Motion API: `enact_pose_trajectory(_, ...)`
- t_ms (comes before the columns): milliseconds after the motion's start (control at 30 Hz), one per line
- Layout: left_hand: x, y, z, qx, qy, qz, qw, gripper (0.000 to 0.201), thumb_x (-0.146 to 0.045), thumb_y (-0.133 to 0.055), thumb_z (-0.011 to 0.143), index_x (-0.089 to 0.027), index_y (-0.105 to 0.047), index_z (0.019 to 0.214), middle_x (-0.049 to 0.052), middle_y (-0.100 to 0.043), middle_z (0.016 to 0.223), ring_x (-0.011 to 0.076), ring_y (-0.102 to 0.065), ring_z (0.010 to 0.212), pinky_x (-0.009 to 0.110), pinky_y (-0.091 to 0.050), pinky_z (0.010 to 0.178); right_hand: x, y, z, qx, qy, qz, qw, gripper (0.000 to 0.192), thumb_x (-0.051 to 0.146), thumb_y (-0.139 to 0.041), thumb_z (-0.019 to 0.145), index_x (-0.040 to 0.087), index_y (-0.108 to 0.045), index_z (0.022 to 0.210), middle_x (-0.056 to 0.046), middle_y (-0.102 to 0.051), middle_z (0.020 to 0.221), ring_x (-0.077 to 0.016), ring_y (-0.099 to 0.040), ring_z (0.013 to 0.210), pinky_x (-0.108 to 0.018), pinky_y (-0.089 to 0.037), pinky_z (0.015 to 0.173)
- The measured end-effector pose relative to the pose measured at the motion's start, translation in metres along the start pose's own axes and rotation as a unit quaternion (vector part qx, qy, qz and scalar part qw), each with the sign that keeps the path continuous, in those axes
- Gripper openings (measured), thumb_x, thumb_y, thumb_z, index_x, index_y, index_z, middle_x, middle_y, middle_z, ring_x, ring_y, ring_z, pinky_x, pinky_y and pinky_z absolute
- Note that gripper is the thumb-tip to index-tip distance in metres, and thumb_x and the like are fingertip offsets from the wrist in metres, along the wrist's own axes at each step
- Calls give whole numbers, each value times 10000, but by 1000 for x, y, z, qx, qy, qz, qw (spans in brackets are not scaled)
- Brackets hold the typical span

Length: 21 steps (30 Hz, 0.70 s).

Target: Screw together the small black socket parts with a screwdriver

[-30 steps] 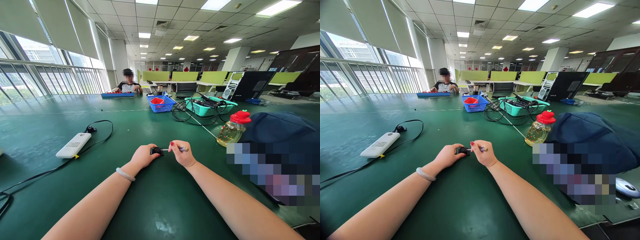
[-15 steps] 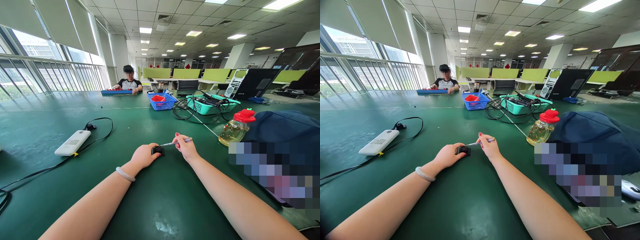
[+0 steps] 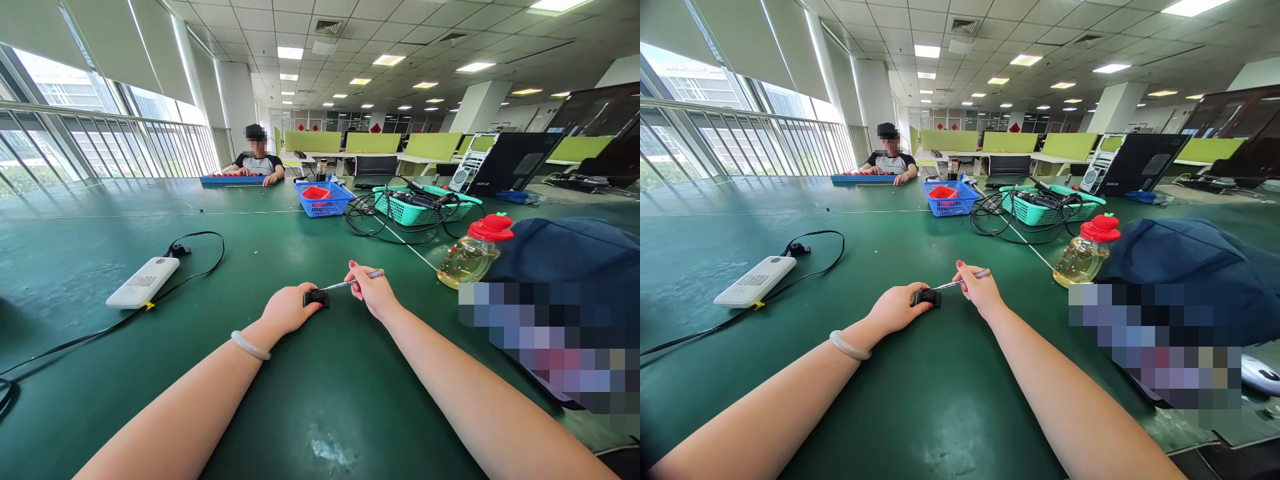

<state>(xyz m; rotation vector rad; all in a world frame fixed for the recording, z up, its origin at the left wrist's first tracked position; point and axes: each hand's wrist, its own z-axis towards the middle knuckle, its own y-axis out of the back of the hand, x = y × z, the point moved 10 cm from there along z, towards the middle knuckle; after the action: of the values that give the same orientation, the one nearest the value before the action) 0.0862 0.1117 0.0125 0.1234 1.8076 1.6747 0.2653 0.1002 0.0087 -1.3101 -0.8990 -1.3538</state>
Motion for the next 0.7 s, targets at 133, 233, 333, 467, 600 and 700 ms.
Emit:
enact_pose_trajectory(133, -1, -1, 0, 0, -1, 3, 1000, 332, -445, -577, 886, -279, -669, 1159, 26, -715, 818, 233, -675, 765, 289, -434, 629, 0, 2, 2, -18, -10, -6, 1000, 626, 781, -756, 598, 170, -636, 536, 47, -394, 405, -56, -328, 361, -235, -238, 344)
enact_pose_trajectory(233, 0, -1, 0, 1, 2, 6, 1000, 334, -446, -575, 889, -274, -671, 1160, 30, -717, 820, 236, -683, 782, 291, -448, 643, -1, 2, 2, -21, -20, -4, 1000, 630, 779, -778, 563, 164, -642, 544, 48, -397, 395, -54, -327, 355, -233, -233, 340)
enact_pose_trajectory(333, 1, -2, 0, 1, 4, 14, 1000, 340, -459, -572, 892, -264, -675, 1152, 35, -717, 808, 241, -692, 797, 293, -454, 645, -5, 2, 1, -13, -48, 24, 998, 615, 742, -831, 513, 158, -644, 564, 51, -419, 407, -50, -340, 355, -231, -239, 352)
enact_pose_trajectory(467, 0, -2, 0, 5, 2, 18, 1000, 347, -460, -562, 895, -267, -670, 1162, 36, -721, 813, 248, -693, 798, 302, -454, 643, -13, 1, 0, 7, -93, 61, 994, 568, 662, -885, 503, 155, -656, 619, 58, -439, 431, -53, -357, 370, -235, -261, 386)
enact_pose_trajectory(600, -1, -2, -1, 8, -1, 24, 1000, 337, -456, -561, 898, -274, -664, 1161, 36, -729, 833, 249, -689, 801, 303, -450, 646, -14, -2, -1, 50, -106, 96, 988, 445, 522, -886, 580, 156, -671, 714, 51, -475, 485, -72, -397, 412, -250, -293, 434)
enact_pose_trajectory(700, -2, -2, -1, 10, -3, 28, 1000, 332, -455, -553, 904, -274, -657, 1162, 38, -731, 843, 245, -689, 800, 298, -449, 647, -13, -4, 0, 77, -106, 106, 986, 345, 410, -837, 621, 158, -660, 779, 41, -514, 545, -82, -432, 446, -255, -308, 467)
